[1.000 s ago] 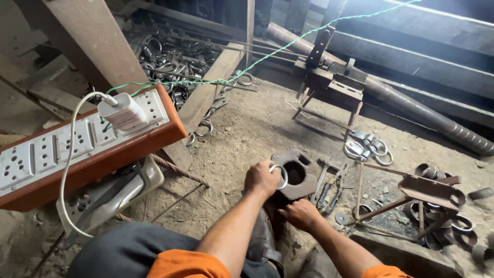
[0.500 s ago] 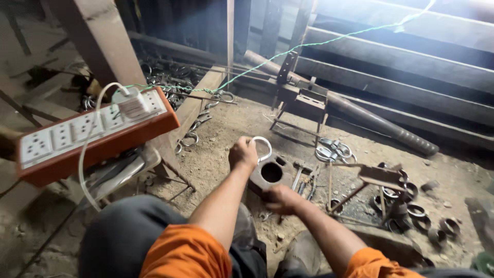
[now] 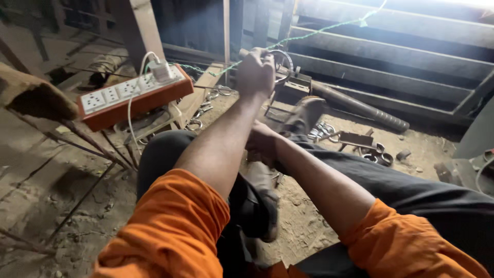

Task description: The person sits on the floor and uses a hammer to shape a metal ring on a small anvil. They then pick up a metal shackle and a bolt, inserting the bolt into the shackle and tightening it by hand. The person continues to adjust the components to ensure they fit together properly.

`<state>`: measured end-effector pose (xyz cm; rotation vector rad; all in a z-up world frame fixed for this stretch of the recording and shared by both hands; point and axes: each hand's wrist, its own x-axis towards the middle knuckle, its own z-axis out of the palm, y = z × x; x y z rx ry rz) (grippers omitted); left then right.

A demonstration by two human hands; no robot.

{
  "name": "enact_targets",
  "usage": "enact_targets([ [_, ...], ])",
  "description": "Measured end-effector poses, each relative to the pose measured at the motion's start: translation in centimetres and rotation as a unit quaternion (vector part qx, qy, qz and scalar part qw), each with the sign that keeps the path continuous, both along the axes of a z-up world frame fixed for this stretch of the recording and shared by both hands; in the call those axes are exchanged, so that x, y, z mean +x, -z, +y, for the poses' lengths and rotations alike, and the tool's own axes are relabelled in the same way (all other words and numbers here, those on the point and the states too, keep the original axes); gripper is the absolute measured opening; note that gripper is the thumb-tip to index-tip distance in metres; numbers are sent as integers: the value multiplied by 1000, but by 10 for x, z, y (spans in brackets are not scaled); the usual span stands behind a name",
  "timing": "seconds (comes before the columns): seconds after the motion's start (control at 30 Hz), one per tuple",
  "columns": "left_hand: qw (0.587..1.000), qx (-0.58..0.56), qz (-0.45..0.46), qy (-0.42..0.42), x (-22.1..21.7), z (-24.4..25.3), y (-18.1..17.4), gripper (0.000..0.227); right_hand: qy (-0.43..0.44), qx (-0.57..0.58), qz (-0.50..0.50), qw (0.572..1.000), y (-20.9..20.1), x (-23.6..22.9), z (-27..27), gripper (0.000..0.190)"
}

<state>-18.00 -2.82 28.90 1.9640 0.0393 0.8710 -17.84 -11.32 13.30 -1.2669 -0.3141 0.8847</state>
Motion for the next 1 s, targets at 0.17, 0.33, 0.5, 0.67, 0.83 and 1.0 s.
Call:
enact_targets([
  [0.17, 998, -7, 25, 50, -15, -16, -15, 29, -85, -182, -562, 803, -41, -21, -7, 23],
  [0.33, 994, 15, 85, 61, 6, -23, 13, 31, -210, -353, -590, 695, -50, -34, -53, 17],
  [0.5, 1000, -18, 11, 16, 62, -21, 80, 30, -71, -438, -323, 836, -33, -38, -102, 19],
  [0.67, 960, -273, 70, 3, 74, -39, 183, 29, 121, -256, -297, 912, 29, -6, -124, 20],
  [0.83, 804, -536, 257, 8, 74, -40, 257, 18, 276, -128, -172, 937, 76, 20, -140, 17],
  [1.0, 784, -548, 278, 84, 85, -46, 268, 23, 308, -92, -143, 936, 86, 40, -130, 19],
])
